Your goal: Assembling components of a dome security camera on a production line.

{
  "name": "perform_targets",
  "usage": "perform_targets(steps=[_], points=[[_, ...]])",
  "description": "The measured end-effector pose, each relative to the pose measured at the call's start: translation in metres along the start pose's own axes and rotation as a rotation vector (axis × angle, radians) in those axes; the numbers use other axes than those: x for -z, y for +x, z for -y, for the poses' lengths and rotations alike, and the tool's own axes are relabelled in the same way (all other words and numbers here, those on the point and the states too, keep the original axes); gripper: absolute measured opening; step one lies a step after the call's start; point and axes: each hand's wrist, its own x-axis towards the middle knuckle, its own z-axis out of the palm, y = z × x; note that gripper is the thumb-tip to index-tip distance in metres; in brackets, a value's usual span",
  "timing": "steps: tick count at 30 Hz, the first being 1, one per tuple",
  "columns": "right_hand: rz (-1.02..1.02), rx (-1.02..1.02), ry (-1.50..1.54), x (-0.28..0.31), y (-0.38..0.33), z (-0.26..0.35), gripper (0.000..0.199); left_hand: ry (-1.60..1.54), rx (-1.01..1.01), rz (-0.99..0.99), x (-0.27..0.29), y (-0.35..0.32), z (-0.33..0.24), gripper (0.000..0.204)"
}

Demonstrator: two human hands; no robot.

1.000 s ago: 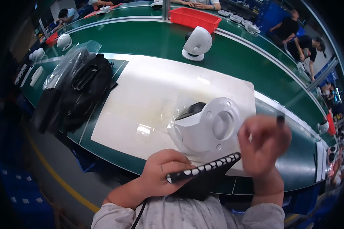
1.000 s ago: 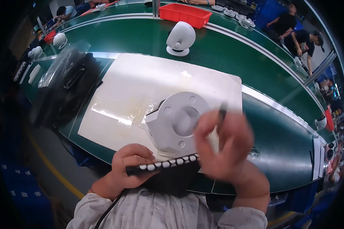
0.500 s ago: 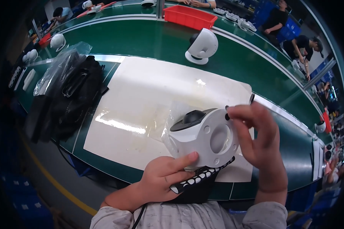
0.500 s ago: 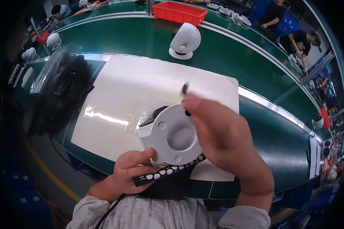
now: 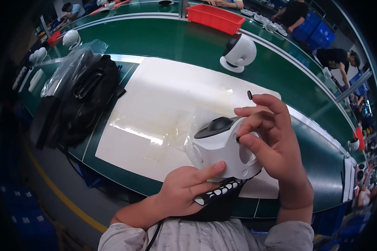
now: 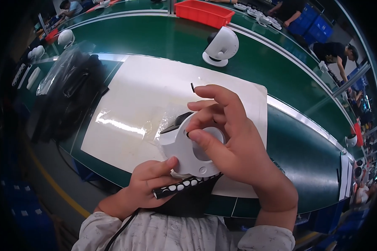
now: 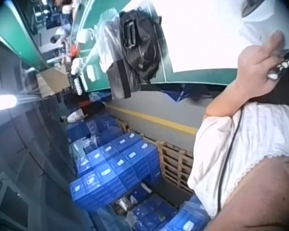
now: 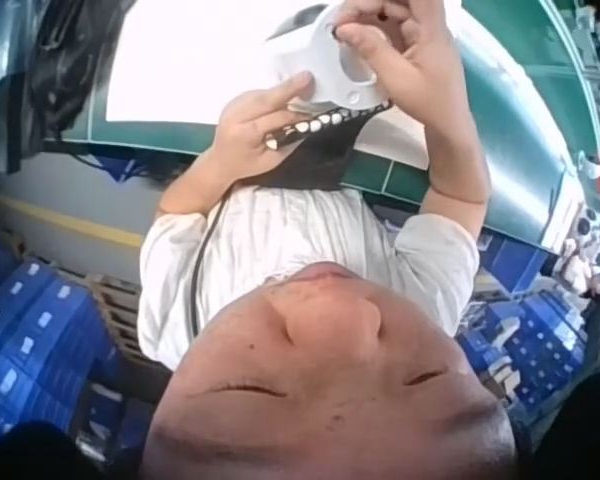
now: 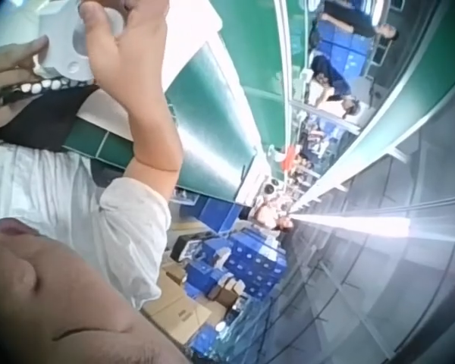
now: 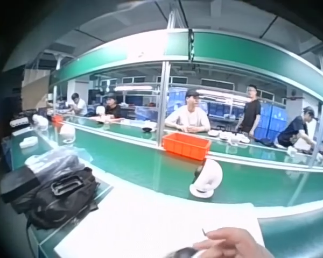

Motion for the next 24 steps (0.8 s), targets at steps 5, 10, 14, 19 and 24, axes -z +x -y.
perform_targets(steps=[5, 10, 14, 19, 24], points=[[-0.062, 0.096, -0.009, -0.005, -0.002, -0.007, 0.047, -0.020, 0.018, 0.010, -0.001, 0.001, -0.002, 0.024], [-0.073, 0.036, -0.015, -0.006, -0.003, -0.006, 0.048, -0.005, 0.020, 0.008, -0.001, 0.000, -0.001, 0.025], [-0.114, 0.102, -0.085, -0.007, -0.008, -0.015, 0.047, -0.018, 0.010, 0.004, -0.002, 0.001, 0.001, 0.025], [-0.148, 0.154, -0.038, -0.008, -0.006, -0.016, 0.048, -0.037, 0.028, -0.081, -0.005, 0.004, -0.003, 0.015], [-0.135, 0.043, -0.136, -0.005, -0.010, -0.002, 0.041, -0.046, 0.026, -0.083, -0.006, 0.005, -0.004, 0.015]])
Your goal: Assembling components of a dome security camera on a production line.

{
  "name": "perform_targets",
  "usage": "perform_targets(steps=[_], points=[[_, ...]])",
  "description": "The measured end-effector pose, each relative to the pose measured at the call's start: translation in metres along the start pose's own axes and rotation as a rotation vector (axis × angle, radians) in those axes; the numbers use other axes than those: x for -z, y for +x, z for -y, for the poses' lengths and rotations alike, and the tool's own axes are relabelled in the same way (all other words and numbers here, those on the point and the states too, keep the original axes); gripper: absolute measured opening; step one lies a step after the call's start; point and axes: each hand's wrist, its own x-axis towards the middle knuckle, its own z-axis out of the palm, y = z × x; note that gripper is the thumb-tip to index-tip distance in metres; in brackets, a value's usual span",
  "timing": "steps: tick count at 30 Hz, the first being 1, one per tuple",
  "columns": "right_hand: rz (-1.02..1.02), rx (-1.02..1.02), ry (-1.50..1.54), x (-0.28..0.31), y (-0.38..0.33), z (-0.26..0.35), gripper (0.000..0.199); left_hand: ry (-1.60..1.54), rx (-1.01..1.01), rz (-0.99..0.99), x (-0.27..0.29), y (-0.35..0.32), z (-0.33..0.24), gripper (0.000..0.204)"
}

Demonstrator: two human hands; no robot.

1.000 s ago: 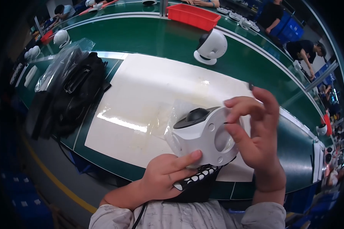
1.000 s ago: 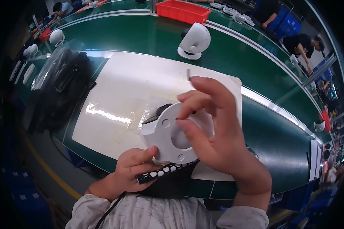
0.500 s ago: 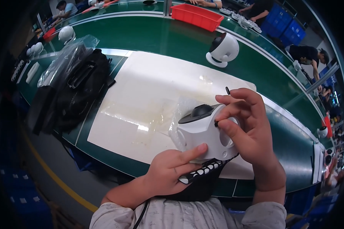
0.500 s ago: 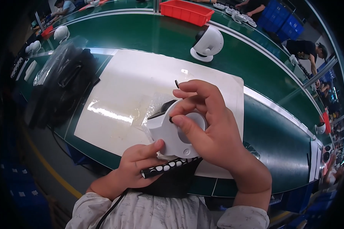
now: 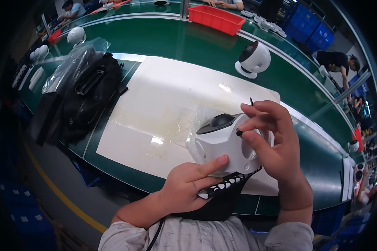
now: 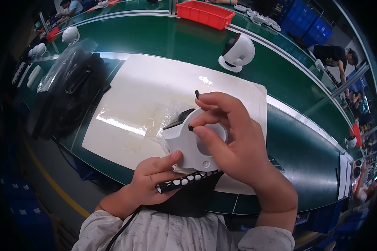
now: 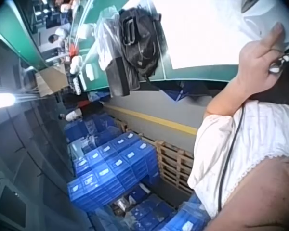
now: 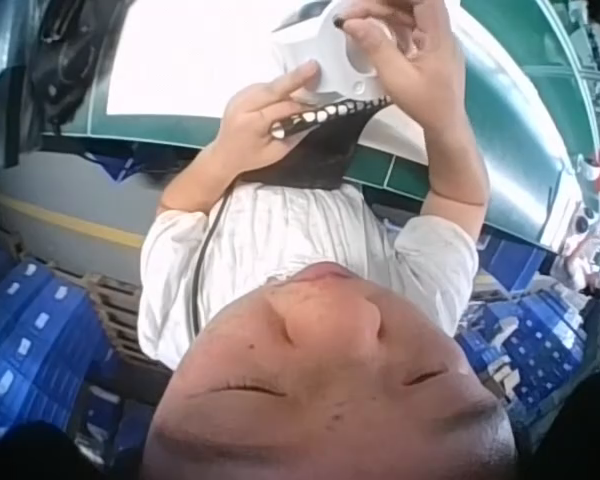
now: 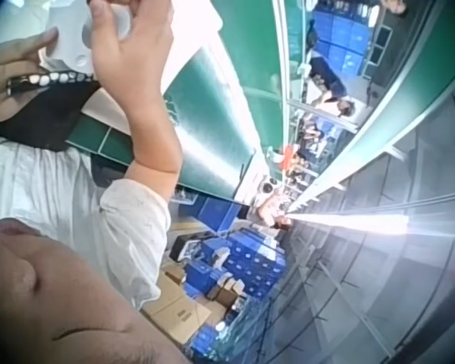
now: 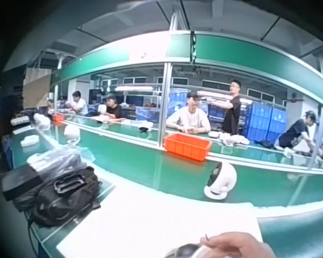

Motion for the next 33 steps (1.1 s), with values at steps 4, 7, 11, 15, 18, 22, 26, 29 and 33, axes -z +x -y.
perform_targets(steps=[4, 7, 11, 15, 18, 22, 26, 29, 33], points=[[0.147, 0.374, -0.606, 0.009, -0.003, 0.018, 0.035, 0.012, 0.021, 0.007, 0.001, -0.001, -0.002, 0.015], [0.109, 0.306, -0.786, 0.004, -0.012, 0.028, 0.025, 0.019, 0.001, -0.009, 0.001, -0.002, 0.000, 0.016], [-0.022, 0.259, -0.504, 0.014, -0.027, 0.000, 0.009, 0.015, 0.014, -0.001, 0.002, -0.001, 0.000, 0.017], [0.095, 0.060, -0.360, 0.009, -0.035, -0.001, 0.004, 0.023, 0.024, 0.028, 0.003, -0.002, 0.000, 0.024], [0.153, 0.056, -0.384, 0.010, -0.036, 0.000, 0.005, 0.024, 0.028, 0.055, 0.003, 0.000, 0.001, 0.029], [0.110, 0.028, -0.267, 0.010, -0.044, -0.005, 0.005, 0.022, 0.015, -0.069, -0.006, 0.001, -0.003, 0.015], [0.033, 0.212, -0.678, 0.007, -0.050, 0.000, 0.007, 0.030, 0.021, -0.081, -0.008, 0.000, -0.006, 0.012], [-0.026, 0.369, -0.914, 0.005, -0.061, -0.001, 0.011, 0.015, 0.023, -0.102, -0.010, 0.002, -0.009, 0.012], [-0.034, 0.418, -1.015, 0.007, -0.069, 0.001, 0.016, 0.028, 0.025, -0.105, -0.011, 0.001, -0.010, 0.012]])
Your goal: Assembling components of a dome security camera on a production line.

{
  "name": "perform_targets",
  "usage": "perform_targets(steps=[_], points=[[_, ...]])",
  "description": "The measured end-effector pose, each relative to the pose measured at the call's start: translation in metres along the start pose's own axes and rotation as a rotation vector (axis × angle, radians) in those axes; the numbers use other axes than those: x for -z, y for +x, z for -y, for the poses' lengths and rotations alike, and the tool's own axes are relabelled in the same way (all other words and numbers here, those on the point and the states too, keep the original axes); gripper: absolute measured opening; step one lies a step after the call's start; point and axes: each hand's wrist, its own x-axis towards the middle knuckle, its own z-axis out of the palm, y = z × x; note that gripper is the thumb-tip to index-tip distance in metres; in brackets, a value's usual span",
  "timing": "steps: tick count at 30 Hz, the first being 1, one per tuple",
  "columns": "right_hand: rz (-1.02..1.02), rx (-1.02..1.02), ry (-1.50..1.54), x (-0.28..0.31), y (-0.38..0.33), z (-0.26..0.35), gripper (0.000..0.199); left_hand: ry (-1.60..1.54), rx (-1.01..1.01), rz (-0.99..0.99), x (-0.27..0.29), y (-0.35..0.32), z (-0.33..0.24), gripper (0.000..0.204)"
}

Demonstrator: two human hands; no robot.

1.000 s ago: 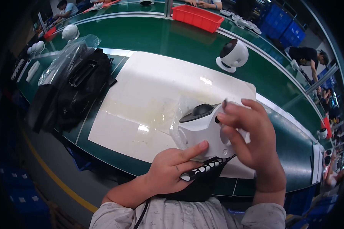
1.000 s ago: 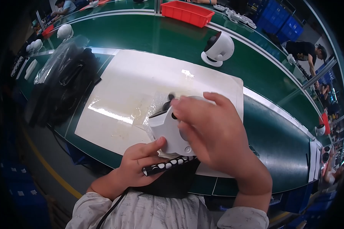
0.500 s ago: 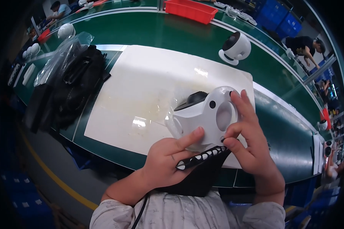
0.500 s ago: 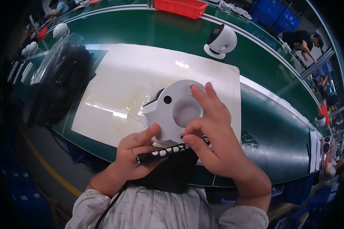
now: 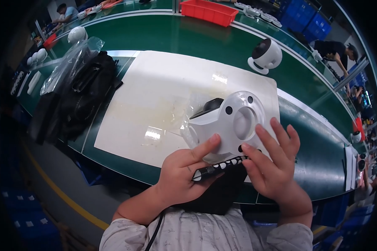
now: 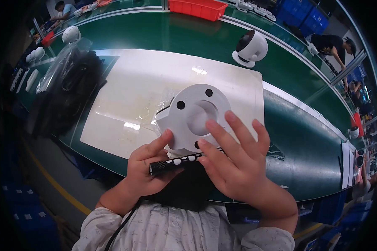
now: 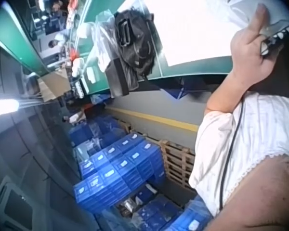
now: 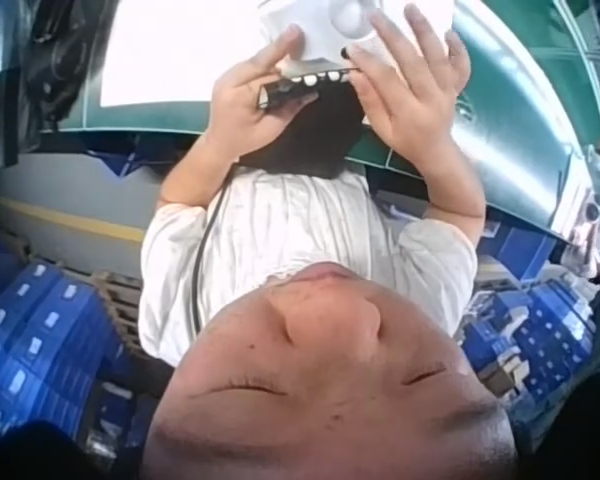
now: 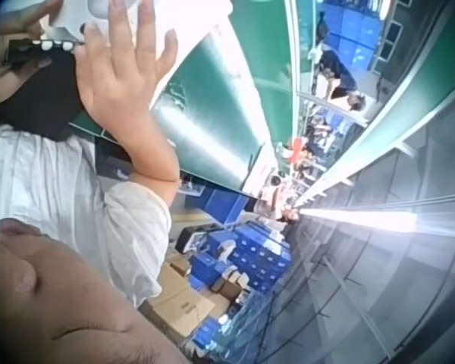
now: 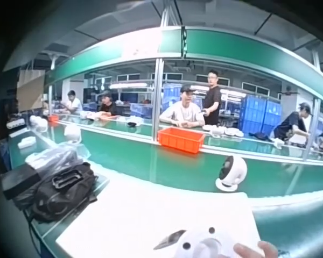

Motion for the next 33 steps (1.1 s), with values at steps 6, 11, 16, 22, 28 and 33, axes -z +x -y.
perform_targets(steps=[6, 11, 16, 22, 28, 33], points=[[-0.068, 0.000, 0.242, -0.009, -0.002, 0.007, 0.017, -0.052, 0.078, 0.007, -0.003, -0.003, -0.004, 0.013], [-0.219, 0.234, 0.172, -0.021, -0.012, 0.006, 0.016, -0.045, 0.121, 0.026, -0.003, -0.005, -0.006, 0.015], [-0.202, -0.060, 0.375, -0.012, 0.000, -0.012, 0.010, -0.051, 0.118, 0.027, -0.002, -0.006, -0.004, 0.017], [-0.083, -0.453, 0.738, -0.015, 0.002, -0.041, 0.005, -0.028, 0.010, 0.087, -0.003, -0.007, 0.002, 0.016], [-0.025, -0.445, 0.723, -0.010, 0.002, -0.038, 0.004, -0.026, 0.013, 0.079, -0.003, -0.007, 0.001, 0.015], [-0.009, -0.470, 0.773, -0.007, 0.000, -0.042, 0.004, -0.062, 0.086, -0.001, -0.007, -0.007, -0.003, 0.017]])
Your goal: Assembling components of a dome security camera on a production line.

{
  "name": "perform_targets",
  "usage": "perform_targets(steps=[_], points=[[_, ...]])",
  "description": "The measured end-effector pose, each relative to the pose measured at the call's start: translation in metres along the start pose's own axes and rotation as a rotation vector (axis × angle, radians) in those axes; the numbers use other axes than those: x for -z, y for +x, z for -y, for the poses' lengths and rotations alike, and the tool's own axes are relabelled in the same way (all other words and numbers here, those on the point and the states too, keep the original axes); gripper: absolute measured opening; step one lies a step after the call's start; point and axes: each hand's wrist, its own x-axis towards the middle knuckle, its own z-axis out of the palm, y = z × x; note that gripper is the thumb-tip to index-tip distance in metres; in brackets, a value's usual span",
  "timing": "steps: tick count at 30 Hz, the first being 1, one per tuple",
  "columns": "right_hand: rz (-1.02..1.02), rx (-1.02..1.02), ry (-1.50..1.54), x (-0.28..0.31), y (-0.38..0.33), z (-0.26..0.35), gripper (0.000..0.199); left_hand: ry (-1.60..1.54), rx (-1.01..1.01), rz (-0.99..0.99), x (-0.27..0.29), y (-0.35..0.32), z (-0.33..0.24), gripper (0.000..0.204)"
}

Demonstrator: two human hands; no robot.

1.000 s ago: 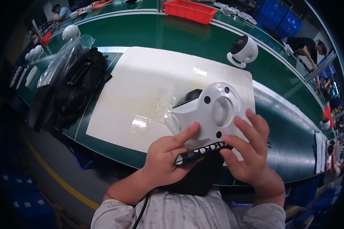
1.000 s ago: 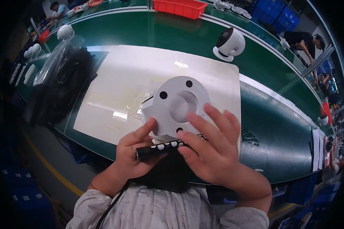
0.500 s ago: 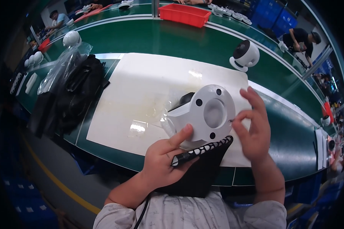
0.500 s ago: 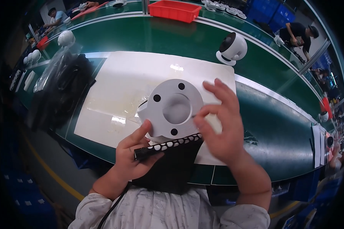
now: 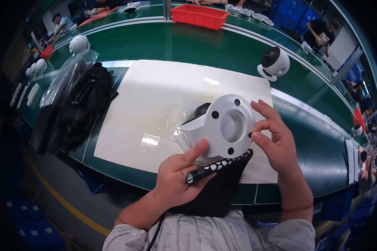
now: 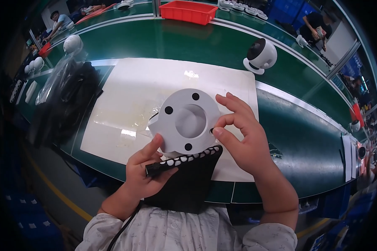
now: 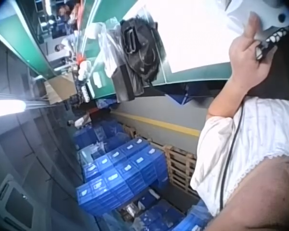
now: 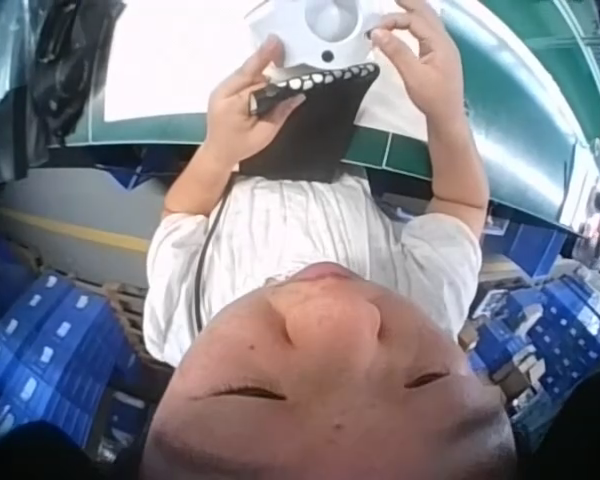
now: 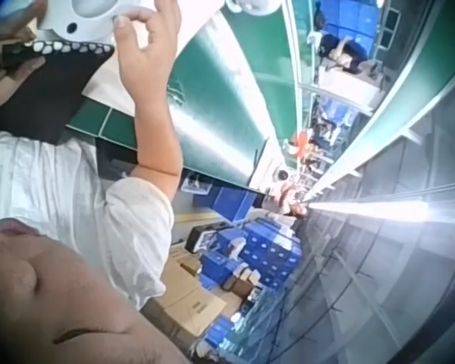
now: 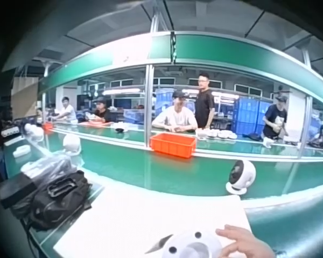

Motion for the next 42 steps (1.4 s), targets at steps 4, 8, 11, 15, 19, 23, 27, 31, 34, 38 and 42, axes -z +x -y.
perform_targets(steps=[4, 8, 11, 15, 19, 23, 27, 31, 34, 38, 42], points=[[0.023, -0.038, 0.017, 0.000, -0.002, 0.000, 0.005, 0.024, 0.001, 0.011, 0.001, 0.000, 0.001, 0.018], [-0.029, 0.122, -0.270, 0.002, -0.006, 0.006, 0.008, 0.060, -0.008, 0.017, 0.001, 0.000, 0.001, 0.019], [-0.006, 0.498, -0.746, 0.000, -0.012, 0.009, 0.019, 0.057, -0.010, 0.004, 0.001, 0.000, 0.003, 0.018], [-0.060, 0.256, -0.413, 0.003, -0.012, 0.001, 0.028, 0.111, -0.050, 0.062, 0.004, -0.001, 0.007, 0.016], [0.172, -0.490, 0.845, -0.013, -0.001, -0.013, 0.040, 0.070, -0.045, 0.062, 0.006, -0.001, 0.009, 0.015], [0.161, -0.359, 0.808, -0.014, 0.009, -0.003, 0.031, 0.003, -0.040, 0.020, 0.018, -0.002, 0.001, 0.018], [-0.018, -0.180, 0.500, -0.007, 0.060, -0.026, 0.028, -0.024, 0.038, -0.001, 0.036, -0.004, 0.000, 0.017], [-0.349, 0.346, -0.678, -0.029, 0.133, -0.114, 0.022, -0.175, 0.448, -0.054, 0.038, -0.010, 0.006, 0.023], [-0.255, 0.175, -1.042, -0.014, 0.159, -0.175, 0.020, -0.157, 0.385, 0.025, 0.038, -0.003, 0.007, 0.049], [-0.145, -0.001, -1.034, -0.018, 0.171, -0.212, 0.020, -0.135, 0.418, 0.027, 0.044, -0.003, 0.010, 0.047], [-0.183, -0.110, -0.870, -0.014, 0.159, -0.208, 0.023, -0.174, 0.510, 0.000, 0.051, -0.005, 0.015, 0.043]])
